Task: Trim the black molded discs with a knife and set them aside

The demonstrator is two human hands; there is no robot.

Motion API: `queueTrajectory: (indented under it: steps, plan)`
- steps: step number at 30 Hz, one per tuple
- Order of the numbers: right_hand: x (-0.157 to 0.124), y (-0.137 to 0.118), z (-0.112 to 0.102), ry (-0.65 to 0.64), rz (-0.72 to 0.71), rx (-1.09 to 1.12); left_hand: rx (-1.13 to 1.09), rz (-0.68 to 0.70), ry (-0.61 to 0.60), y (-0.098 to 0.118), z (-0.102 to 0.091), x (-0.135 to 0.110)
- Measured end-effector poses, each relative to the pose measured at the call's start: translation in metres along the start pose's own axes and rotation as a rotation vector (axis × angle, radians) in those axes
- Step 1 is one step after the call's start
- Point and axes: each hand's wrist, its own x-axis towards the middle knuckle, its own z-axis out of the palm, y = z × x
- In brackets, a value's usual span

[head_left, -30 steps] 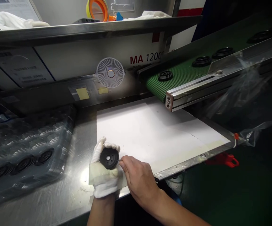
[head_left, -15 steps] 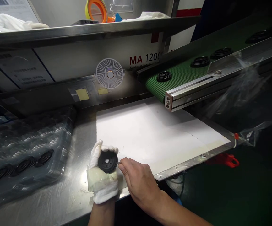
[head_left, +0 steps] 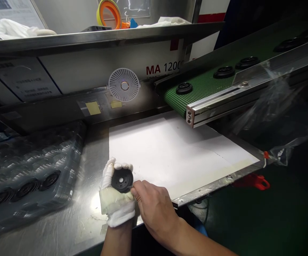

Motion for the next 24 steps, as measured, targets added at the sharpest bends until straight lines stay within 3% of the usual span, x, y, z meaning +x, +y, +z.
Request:
queueTrajectory:
  steps: [3,8,17,24]
  plan:
    - [-0.001,-0.001,0.001,-0.014,-0.022,0.021,0.087,0.032,-0.039,0.002,-0.007,0.002]
    - [0.003,0.007,-0.003,-0.012,0.006,0.031,0.16,-0.258,-0.154,0.013,-0.014,0.001]
    - [-0.004,-0.003,0.006,-0.005,0.009,0.011,0.296,0.01,-0.056,0.005,-0.009,0.005]
    - [0.003,0.005,-0.003,-0.018,0.015,0.075,0.178,-0.191,-0.106,0.015,-0.011,0.001]
